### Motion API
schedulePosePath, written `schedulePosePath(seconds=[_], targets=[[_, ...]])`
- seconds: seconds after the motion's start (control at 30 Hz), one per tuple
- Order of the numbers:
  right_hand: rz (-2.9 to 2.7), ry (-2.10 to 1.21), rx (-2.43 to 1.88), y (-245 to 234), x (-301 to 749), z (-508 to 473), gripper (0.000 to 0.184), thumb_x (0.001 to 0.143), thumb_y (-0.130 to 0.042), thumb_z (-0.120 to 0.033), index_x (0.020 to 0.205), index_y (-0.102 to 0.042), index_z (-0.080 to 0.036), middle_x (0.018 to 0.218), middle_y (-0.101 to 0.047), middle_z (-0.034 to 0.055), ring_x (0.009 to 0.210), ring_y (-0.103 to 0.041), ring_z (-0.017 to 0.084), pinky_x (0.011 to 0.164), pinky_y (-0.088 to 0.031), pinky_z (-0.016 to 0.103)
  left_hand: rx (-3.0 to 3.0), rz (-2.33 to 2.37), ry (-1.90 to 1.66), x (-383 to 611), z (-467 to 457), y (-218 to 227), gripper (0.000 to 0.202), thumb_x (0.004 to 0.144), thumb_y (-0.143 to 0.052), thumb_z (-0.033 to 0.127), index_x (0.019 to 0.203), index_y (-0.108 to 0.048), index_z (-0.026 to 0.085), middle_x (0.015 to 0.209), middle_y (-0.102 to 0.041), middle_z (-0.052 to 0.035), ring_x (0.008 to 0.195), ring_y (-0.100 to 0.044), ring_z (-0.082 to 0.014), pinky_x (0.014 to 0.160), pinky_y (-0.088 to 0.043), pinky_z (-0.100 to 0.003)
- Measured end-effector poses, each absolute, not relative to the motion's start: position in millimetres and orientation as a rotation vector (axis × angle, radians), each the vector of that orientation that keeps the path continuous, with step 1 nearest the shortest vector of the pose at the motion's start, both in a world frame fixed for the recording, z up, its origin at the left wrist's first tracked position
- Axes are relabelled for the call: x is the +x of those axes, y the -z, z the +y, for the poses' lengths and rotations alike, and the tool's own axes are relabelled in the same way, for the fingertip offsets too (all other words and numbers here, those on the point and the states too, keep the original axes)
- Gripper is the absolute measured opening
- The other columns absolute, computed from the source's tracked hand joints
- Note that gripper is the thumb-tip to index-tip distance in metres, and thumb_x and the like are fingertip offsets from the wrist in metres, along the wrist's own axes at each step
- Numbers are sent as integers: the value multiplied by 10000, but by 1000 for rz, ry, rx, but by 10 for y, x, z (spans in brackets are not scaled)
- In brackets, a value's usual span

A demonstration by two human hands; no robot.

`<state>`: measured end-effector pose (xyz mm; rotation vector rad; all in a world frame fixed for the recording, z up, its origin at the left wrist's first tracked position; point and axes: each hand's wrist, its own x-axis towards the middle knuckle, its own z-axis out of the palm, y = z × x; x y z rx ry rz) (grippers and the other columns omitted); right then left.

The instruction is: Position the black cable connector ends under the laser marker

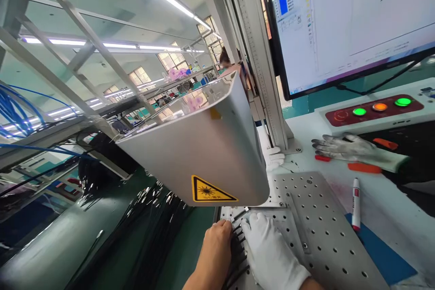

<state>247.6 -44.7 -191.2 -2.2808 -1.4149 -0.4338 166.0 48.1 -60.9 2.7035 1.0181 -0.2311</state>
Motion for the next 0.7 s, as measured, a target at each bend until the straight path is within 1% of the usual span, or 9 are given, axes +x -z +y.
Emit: schedulePosePath(seconds=[0.13, 0.23, 0.37, 0.43, 0.5, 0.57, 0.63, 0.7], targets=[[-1384, 440, -2276, 2060, 2481, -387, 388, 869, -520, -199, 1231, -649, -248, 1218, -600, 107, 1148, -509, 328, 957, -451, 428, 2722, 975, 220, 1646, 506, 623, 263, 835, -363, 42, 787, -577, 187, 969, -681, -73, 880, -621, -220, 709, -354, -317], [-1411, 446, -2302, 2117, 2463, -349, 414, 850, -525, -202, 1245, -646, -219, 1249, -587, 129, 1162, -497, 338, 966, -442, 434, 2730, 961, 211, 1653, 523, 632, 277, 827, -358, 22, 795, -581, 182, 974, -681, -77, 895, -625, -220, 729, -367, -312], [-1455, 455, -2274, 2119, 2439, -306, 465, 833, -581, -282, 1286, -627, -185, 1319, -551, 155, 1225, -454, 371, 1011, -411, 458, 2752, 940, 194, 1662, 541, 630, 255, 836, -381, 32, 782, -588, 170, 946, -682, -87, 867, -629, -214, 727, -388, -300], [-1430, 466, -2267, 2116, 2444, -284, 478, 833, -599, -316, 1297, -621, -203, 1326, -550, 147, 1225, -457, 372, 1006, -416, 462, 2785, 914, 215, 1673, 535, 603, 220, 840, -418, 52, 818, -609, 160, 964, -680, -93, 865, -634, -221, 724, -403, -301], [-1402, 477, -2267, 2111, 2466, -273, 468, 829, -610, -342, 1282, -630, -230, 1312, -563, 131, 1197, -479, 364, 981, -435, 456, 2807, 944, 302, 1711, 522, 537, 210, 846, -444, 70, 879, -636, 147, 1027, -672, -109, 909, -638, -240, 743, -425, -305], [-1392, 464, -2252, 2078, 2502, -290, 444, 808, -629, -369, 1235, -657, -250, 1283, -582, 121, 1160, -502, 359, 952, -452, 449, 2812, 1043, 365, 1787, 524, 431, 258, 861, -419, 68, 936, -655, 138, 1091, -653, -128, 970, -633, -257, 779, -447, -312], [-1407, 439, -2219, 1988, 2544, -347, 429, 801, -633, -372, 1217, -664, -270, 1266, -591, 111, 1133, -518, 347, 934, -460, 443, 2828, 1093, 201, 1895, 570, 309, 341, 855, -386, 41, 1042, -652, 147, 1170, -626, -129, 1066, -601, -258, 857, -452, -314], [-1438, 415, -2186, 1836, 2576, -436, 419, 812, -614, -325, 1228, -657, -296, 1242, -603, 99, 1100, -535, 322, 914, -467, 431, 2825, 989, -30, 2010, 666, 204, 416, 834, -377, 14, 1115, -639, 176, 1217, -618, -114, 1143, -556, -253, 968, -421, -333]])
